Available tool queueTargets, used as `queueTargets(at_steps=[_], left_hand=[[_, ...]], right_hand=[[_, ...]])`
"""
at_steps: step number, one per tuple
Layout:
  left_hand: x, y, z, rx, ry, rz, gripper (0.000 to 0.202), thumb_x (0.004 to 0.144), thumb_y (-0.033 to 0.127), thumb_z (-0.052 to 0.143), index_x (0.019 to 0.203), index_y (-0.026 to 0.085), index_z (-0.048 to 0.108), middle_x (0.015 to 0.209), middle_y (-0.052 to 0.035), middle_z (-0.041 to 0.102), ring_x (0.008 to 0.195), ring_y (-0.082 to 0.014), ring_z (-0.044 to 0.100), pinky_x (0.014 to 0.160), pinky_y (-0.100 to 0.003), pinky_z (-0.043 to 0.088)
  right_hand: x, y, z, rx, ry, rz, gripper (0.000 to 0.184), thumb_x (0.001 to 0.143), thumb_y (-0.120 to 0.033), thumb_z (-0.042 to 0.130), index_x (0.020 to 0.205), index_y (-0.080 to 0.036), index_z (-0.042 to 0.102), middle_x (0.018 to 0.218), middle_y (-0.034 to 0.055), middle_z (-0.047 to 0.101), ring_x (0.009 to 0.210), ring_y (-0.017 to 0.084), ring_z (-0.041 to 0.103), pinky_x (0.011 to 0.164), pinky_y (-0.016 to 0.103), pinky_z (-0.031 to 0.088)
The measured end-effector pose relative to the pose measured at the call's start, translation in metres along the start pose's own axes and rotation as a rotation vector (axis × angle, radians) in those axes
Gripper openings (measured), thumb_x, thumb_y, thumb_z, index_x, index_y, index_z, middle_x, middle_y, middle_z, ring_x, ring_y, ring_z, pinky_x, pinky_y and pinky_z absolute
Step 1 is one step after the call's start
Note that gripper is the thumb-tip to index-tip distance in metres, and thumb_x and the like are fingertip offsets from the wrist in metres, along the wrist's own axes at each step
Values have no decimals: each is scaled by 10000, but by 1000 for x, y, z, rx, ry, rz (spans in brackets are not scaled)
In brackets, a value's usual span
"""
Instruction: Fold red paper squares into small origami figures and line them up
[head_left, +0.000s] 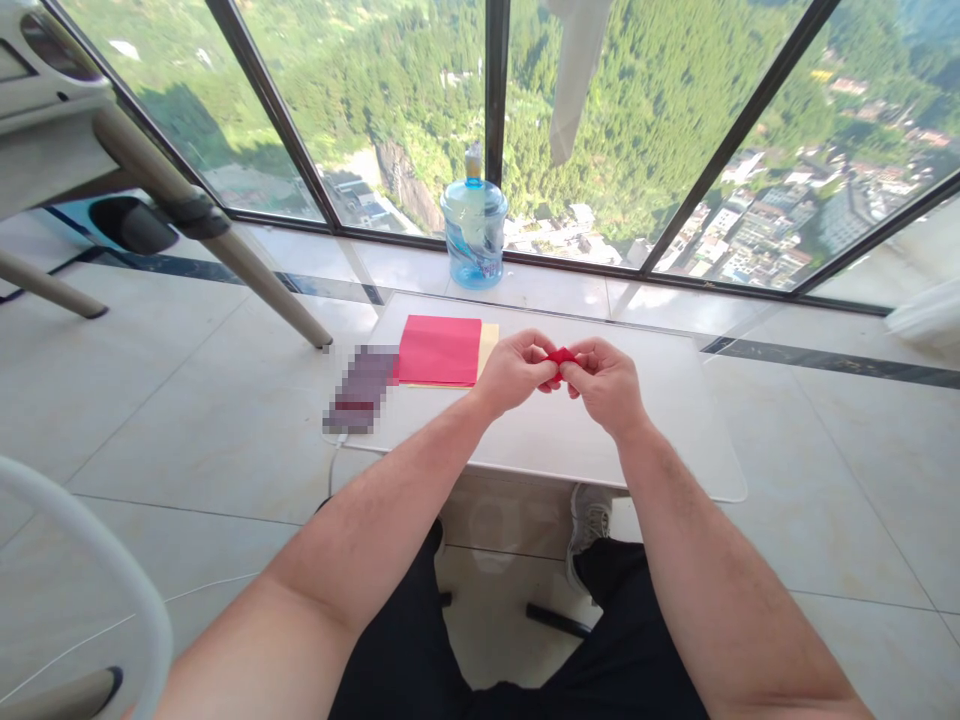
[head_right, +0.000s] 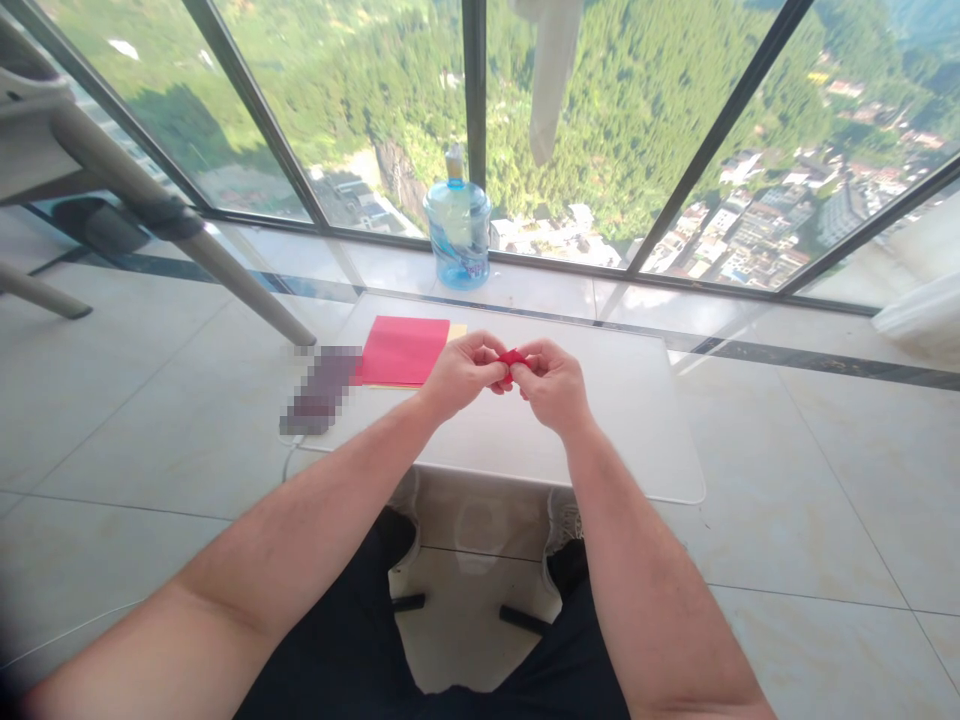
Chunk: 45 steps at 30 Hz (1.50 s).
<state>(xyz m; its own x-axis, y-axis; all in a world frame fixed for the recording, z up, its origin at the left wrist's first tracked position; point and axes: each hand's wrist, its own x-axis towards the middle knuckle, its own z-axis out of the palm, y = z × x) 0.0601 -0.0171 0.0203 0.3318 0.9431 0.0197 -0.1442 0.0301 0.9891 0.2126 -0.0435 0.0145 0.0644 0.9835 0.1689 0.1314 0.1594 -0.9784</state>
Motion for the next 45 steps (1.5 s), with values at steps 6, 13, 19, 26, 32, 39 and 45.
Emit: queueTargets(at_steps=[6,13,19,26,32,39,45], left_hand=[[-1,-2,4,-98,40,-42,140,637,141,671,748,167,590,526,32,619,509,-122,634,521,-214,506],[-3,0,3,-262,36,-161,207,621,176,748,763,160,599,630,-20,700,587,-159,697,567,-252,564],[-5,5,-1,-312,4,-182,192,636,144,730,809,142,647,676,-58,737,647,-192,735,618,-280,602],[-5,3,4,-326,63,-217,129,630,100,703,716,132,611,653,-80,731,639,-214,743,580,-261,590],[-6,6,2,-333,47,-266,151,617,83,712,734,114,622,670,-91,730,647,-219,745,630,-294,604],[-7,11,-2,-192,39,-215,340,659,191,825,906,144,597,668,-37,720,628,-185,718,649,-330,602],[-5,5,-1,-113,37,-132,316,668,152,807,930,130,632,607,-6,680,578,-168,690,608,-299,582]], right_hand=[[-1,3,3,49,51,-1,116,711,-249,754,774,-204,667,555,-52,616,453,93,516,431,229,397],[2,1,-5,169,-32,-40,105,687,-259,811,725,-222,720,624,-25,666,515,109,552,495,271,453],[1,-3,-10,214,-63,-37,85,729,-232,779,813,-236,764,647,-9,700,539,126,577,511,285,464],[0,-3,-9,251,-77,-21,74,698,-160,757,719,-231,764,625,-5,693,552,126,571,518,279,442],[0,-2,-13,254,-93,47,113,682,-167,676,691,-224,773,629,8,688,591,151,595,545,304,474],[0,1,-11,138,-76,36,128,722,-298,783,707,-189,718,609,2,679,526,123,569,518,280,473],[0,2,-7,142,-96,34,259,685,-284,832,868,-198,670,627,-35,664,546,123,595,526,268,481]])
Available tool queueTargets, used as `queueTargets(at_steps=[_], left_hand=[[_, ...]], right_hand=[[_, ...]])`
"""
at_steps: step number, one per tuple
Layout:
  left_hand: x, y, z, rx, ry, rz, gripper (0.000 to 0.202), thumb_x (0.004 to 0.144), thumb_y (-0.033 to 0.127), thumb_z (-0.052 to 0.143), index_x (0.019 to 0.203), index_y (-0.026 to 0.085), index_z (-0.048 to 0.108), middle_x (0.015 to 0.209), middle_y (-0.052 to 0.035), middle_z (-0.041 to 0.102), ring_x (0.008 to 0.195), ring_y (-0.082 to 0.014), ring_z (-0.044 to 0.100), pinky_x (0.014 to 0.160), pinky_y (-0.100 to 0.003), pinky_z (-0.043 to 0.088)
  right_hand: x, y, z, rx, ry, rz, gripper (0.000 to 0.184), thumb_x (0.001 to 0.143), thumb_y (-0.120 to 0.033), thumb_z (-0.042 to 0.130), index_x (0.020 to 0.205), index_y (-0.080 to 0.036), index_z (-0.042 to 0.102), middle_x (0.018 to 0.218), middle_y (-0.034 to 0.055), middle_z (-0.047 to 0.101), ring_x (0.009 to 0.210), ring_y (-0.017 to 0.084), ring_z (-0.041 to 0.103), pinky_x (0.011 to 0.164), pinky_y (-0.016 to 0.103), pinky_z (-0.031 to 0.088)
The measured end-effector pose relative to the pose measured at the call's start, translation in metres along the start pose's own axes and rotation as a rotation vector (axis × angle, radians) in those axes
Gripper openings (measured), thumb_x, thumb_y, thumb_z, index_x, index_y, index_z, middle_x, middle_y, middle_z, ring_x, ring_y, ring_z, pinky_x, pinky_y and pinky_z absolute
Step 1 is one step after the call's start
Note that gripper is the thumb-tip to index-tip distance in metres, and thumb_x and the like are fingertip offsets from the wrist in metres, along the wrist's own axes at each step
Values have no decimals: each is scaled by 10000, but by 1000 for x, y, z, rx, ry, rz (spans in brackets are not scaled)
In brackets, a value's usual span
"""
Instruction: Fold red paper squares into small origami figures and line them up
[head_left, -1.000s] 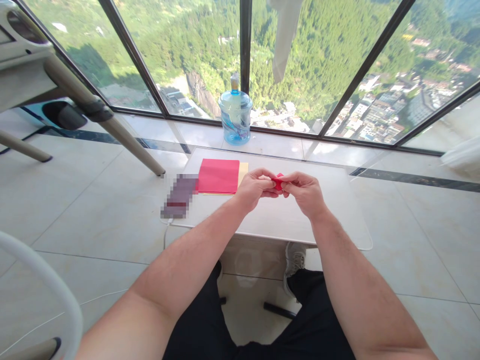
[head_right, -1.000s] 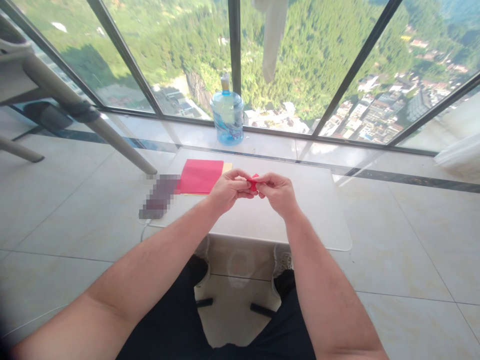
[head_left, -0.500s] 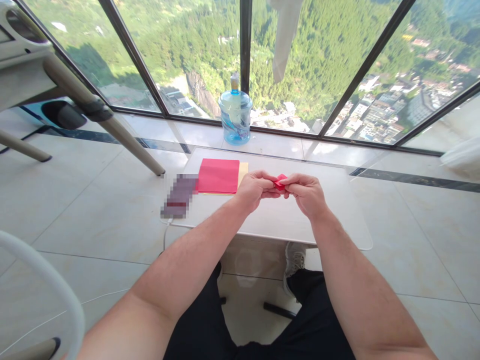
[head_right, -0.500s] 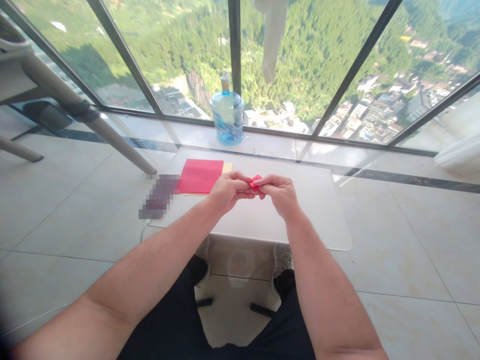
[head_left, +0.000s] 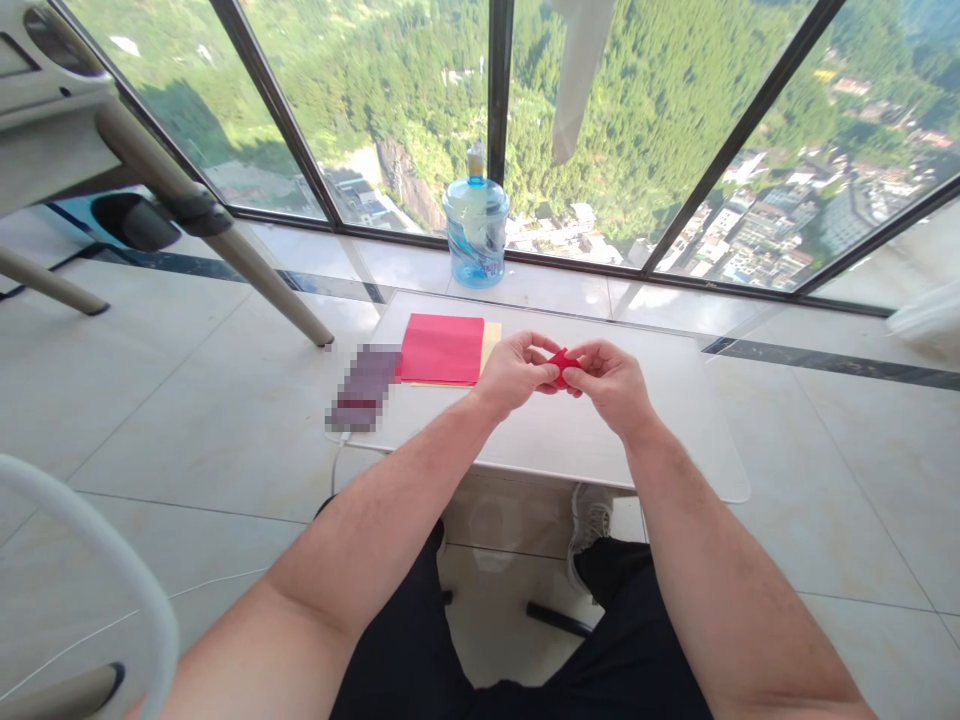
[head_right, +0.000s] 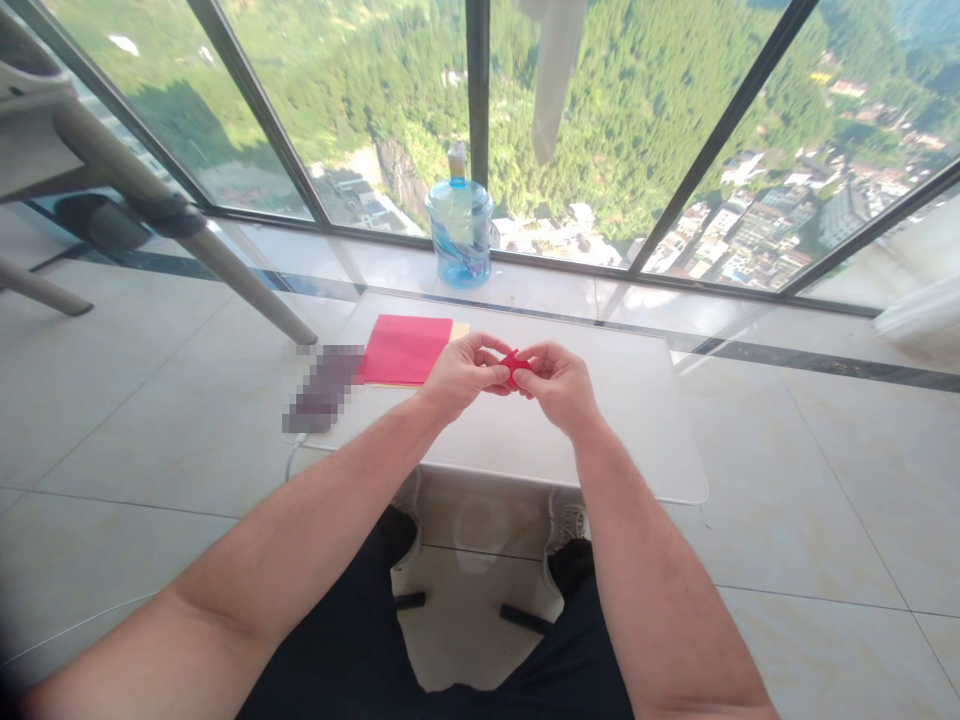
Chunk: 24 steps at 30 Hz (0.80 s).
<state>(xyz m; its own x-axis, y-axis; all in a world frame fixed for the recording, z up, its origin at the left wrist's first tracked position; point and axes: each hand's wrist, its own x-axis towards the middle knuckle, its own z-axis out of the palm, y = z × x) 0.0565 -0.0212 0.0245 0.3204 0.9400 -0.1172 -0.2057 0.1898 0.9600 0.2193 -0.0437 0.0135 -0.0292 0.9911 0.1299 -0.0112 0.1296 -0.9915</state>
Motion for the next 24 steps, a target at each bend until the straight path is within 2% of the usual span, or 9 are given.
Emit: queueTargets(at_steps=[4,8,14,18,21,24], left_hand=[[2,-3,2,7,36,53,282,672,136,789,911,137,638,577,14,664,543,-145,666,591,-281,574],[3,-2,3,30,101,61,241,705,132,759,921,119,652,666,-29,714,588,-148,683,622,-294,587],[0,1,2,33,104,51,291,745,216,758,1000,108,672,754,-75,749,668,-181,725,629,-290,585],[-1,3,1,11,77,78,326,781,254,728,1076,127,674,813,-75,763,697,-182,733,643,-296,587],[0,0,1,49,52,115,262,771,240,730,1004,123,705,833,-82,766,726,-177,730,660,-291,585],[2,-5,2,94,52,148,220,719,209,767,917,127,718,709,-48,738,639,-139,686,621,-255,556]], right_hand=[[1,0,-3,7,22,20,354,685,-311,833,958,-201,637,649,-38,678,546,128,609,526,270,489],[1,-1,-8,18,48,51,432,671,-326,846,1016,-195,620,734,1,732,636,162,673,533,269,502],[0,-2,-5,-20,61,-19,324,705,-329,814,977,-225,671,771,-5,746,661,160,688,535,266,510],[0,-2,-3,-75,104,-39,220,722,-340,804,864,-204,707,715,8,733,654,169,692,527,270,520],[0,-1,-3,-96,141,-26,206,742,-359,795,799,-184,703,668,23,718,639,177,694,509,268,518],[0,1,-1,-96,174,-23,231,751,-387,786,802,-185,686,637,18,702,609,172,683,501,271,517]])
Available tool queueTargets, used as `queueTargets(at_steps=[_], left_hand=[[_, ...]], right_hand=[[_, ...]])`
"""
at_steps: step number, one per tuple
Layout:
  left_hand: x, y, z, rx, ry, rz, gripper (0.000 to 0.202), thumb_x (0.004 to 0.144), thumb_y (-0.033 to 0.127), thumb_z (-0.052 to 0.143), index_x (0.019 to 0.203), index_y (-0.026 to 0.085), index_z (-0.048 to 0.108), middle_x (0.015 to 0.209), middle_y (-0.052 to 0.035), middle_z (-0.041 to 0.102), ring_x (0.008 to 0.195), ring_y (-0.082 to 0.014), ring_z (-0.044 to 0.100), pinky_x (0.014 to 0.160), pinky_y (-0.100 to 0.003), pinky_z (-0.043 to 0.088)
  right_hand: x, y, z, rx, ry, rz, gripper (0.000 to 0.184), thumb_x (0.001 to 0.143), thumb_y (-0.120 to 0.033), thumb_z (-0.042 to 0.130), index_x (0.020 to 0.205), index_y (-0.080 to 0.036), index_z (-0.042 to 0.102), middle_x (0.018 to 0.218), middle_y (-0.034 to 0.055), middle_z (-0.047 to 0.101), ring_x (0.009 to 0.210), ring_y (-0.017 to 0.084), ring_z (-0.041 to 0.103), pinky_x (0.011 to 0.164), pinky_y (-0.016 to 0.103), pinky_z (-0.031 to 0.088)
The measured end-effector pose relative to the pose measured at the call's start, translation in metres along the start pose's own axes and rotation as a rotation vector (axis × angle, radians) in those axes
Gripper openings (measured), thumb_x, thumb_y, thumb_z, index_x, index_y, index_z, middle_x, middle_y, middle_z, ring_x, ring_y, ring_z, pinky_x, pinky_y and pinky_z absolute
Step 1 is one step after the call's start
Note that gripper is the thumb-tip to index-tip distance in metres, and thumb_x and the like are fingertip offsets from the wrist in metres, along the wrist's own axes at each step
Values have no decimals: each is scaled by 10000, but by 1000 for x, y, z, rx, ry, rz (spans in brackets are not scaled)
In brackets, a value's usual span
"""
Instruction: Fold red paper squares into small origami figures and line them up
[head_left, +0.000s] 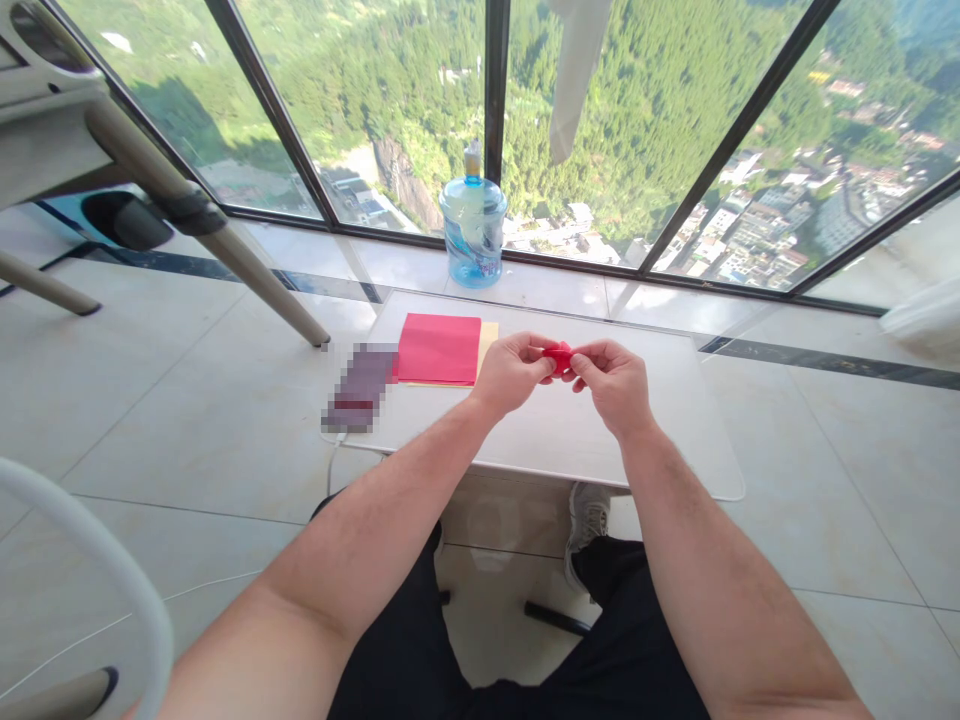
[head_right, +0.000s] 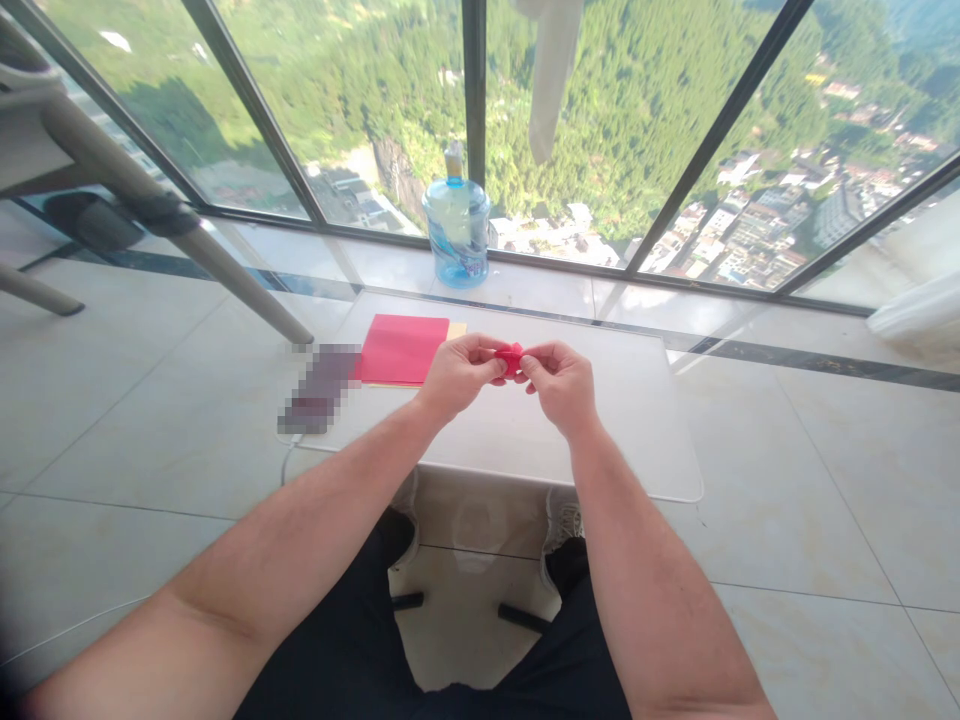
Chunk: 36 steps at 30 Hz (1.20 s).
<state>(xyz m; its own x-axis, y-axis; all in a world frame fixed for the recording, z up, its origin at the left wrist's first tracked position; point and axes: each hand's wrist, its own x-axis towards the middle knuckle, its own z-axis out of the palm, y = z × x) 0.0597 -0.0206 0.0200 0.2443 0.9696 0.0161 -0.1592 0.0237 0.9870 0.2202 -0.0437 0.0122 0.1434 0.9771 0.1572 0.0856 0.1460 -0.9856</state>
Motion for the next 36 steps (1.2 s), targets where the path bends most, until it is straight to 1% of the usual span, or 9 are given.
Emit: queueTargets(at_steps=[4,8,11,15,21,25,28,33,36], left_hand=[[0,-5,4,-43,25,12,247,685,206,776,912,145,701,601,-5,691,554,-115,633,572,-235,519],[-1,-3,7,-36,76,-10,178,686,199,725,858,158,706,640,-10,705,628,-135,669,574,-229,528],[-1,-2,7,-26,127,-21,132,691,203,692,814,162,715,702,-15,720,679,-145,679,556,-227,534],[-1,-3,7,-24,141,18,149,683,205,684,817,162,734,722,-10,725,678,-134,668,567,-229,539],[-4,-5,12,7,184,29,147,696,218,683,823,163,730,683,-9,722,661,-131,668,585,-230,536],[-4,-4,12,-1,169,10,162,667,184,674,817,157,731,684,-13,721,652,-141,666,556,-233,531],[-5,-5,12,-29,180,18,164,642,159,660,790,157,731,647,1,702,603,-123,631,542,-229,517],[-8,-3,19,-124,194,26,129,612,147,640,717,152,714,566,9,660,555,-106,598,532,-217,466],[-9,-1,22,-180,216,-26,112,599,151,637,698,156,689,547,9,649,533,-105,587,525,-219,452]], right_hand=[[-1,4,5,59,77,19,232,746,-382,775,786,-198,639,590,-5,668,526,153,640,487,277,504],[-3,4,8,100,66,36,184,743,-337,753,824,-207,651,631,-10,677,568,154,647,497,274,504],[-4,3,10,127,58,45,127,714,-259,738,811,-206,676,656,-8,687,601,152,646,515,272,508],[-3,2,13,156,111,74,93,694,-182,665,778,-201,699,633,-12,685,569,148,640,528,281,508],[-4,2,17,108,217,31,113,673,-145,635,733,-193,718,569,-13,670,532,144,628,509,269,489],[-6,0,18,139,158,41,109,669,-175,672,761,-199,727,634,-4,699,591,149,643,491,254,482],[-7,-3,18,150,112,43,92,655,-198,699,746,-202,717,630,-16,689,557,135,613,469,249,470],[-9,-7,24,203,171,48,82,623,-138,668,672,-202,687,507,-52,609,450,97,521,408,218,399],[-9,-7,27,238,191,56,100,618,-121,645,647,-207,685,498,-54,604,438,89,502,392,209,366]])
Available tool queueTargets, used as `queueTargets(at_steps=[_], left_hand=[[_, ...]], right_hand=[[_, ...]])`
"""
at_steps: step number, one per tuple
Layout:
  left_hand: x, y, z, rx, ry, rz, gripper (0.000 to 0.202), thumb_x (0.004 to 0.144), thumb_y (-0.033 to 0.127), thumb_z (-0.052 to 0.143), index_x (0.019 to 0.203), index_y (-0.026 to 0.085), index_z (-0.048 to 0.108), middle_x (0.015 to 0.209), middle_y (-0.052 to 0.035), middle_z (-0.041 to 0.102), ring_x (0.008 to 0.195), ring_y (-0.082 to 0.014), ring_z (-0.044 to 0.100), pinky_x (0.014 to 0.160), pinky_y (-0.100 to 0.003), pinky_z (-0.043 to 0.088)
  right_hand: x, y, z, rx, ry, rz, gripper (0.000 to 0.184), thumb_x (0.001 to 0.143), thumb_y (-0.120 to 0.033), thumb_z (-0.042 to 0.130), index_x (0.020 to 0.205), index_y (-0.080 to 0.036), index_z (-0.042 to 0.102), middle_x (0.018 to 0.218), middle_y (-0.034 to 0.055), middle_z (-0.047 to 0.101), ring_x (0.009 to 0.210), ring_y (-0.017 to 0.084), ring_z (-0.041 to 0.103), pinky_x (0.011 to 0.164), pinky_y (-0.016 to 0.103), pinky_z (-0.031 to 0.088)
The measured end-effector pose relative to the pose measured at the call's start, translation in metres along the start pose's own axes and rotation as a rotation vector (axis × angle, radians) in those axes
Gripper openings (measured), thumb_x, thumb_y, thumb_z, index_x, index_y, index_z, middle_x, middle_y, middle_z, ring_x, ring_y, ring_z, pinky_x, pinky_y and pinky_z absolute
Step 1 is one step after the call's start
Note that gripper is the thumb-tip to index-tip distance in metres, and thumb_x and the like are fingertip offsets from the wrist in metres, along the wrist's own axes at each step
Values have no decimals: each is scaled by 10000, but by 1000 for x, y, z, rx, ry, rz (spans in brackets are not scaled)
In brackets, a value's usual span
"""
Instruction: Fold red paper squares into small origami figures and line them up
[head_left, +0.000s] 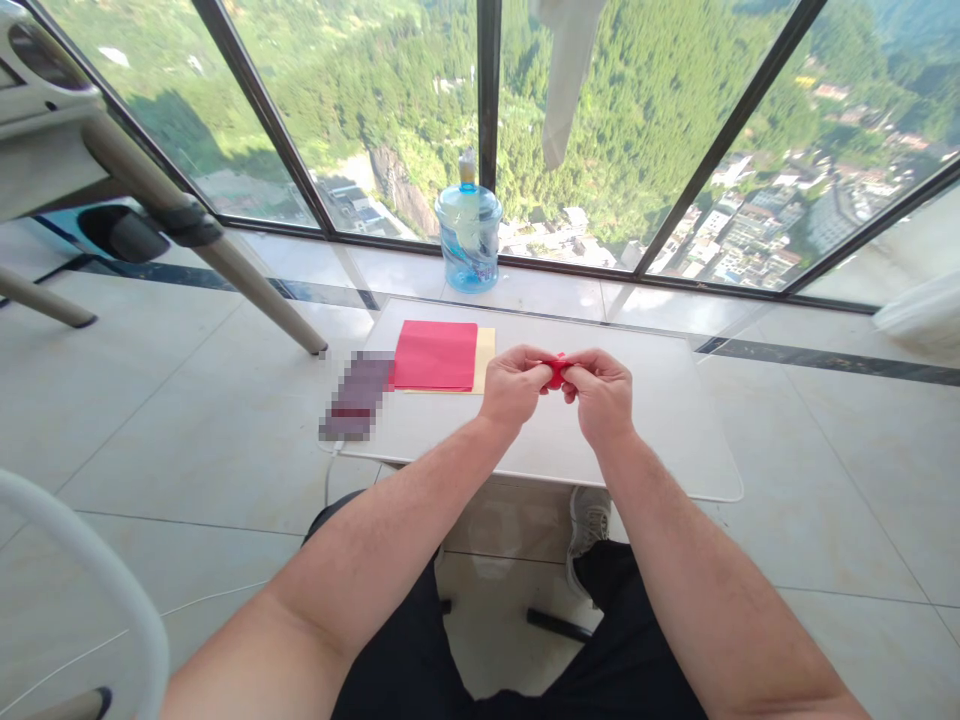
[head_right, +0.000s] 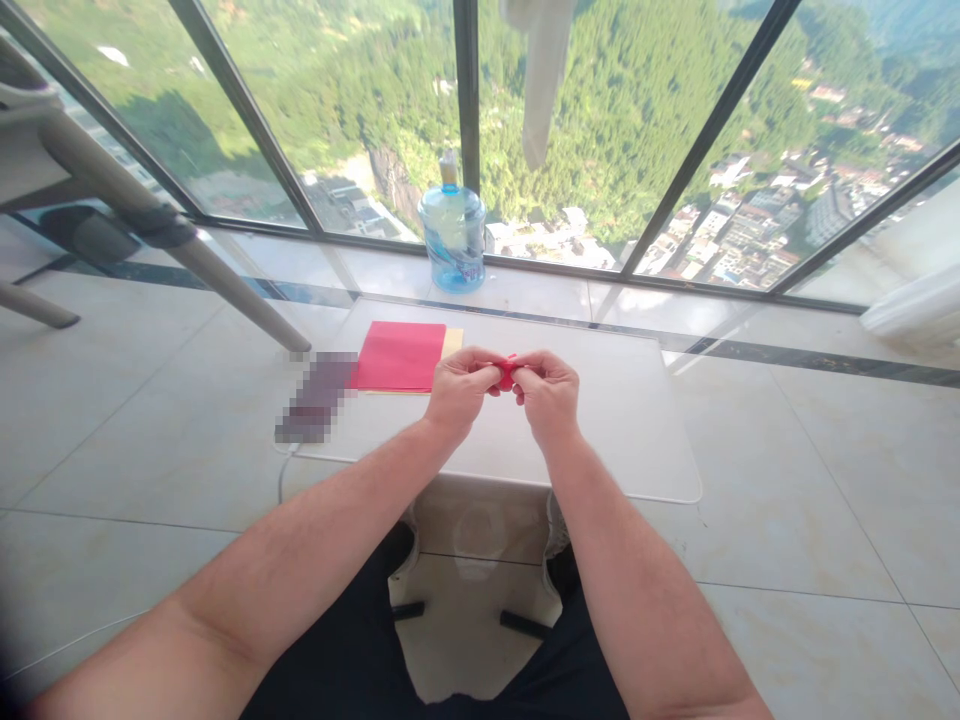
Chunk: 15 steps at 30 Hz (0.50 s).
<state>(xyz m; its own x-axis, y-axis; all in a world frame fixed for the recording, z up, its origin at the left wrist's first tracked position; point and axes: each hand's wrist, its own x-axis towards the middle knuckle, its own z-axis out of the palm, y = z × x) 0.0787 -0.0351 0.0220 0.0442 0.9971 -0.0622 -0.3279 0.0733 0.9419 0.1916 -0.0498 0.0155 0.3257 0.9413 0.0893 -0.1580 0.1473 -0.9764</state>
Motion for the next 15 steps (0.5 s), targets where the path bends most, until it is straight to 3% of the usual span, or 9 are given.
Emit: queueTargets(at_steps=[5,9,15], left_hand=[[0,0,0,-57,36,-114,125,576,160,656,701,163,648,561,6,652,549,-125,617,530,-231,474],[-1,1,-1,21,32,-46,115,614,169,663,727,156,649,577,-2,664,550,-121,616,548,-240,495],[2,2,-6,16,-92,-13,153,635,193,712,736,172,599,548,20,641,522,-116,602,537,-236,480]], right_hand=[[1,3,-2,-25,-75,-38,110,644,-145,660,689,-211,735,561,-35,651,477,94,524,430,227,412],[4,3,-7,-119,-83,-64,110,669,-178,694,755,-208,756,609,-25,677,500,106,554,444,243,444],[4,0,-13,-118,-156,-87,115,707,-239,764,816,-210,740,689,-6,713,571,129,615,486,259,489]])
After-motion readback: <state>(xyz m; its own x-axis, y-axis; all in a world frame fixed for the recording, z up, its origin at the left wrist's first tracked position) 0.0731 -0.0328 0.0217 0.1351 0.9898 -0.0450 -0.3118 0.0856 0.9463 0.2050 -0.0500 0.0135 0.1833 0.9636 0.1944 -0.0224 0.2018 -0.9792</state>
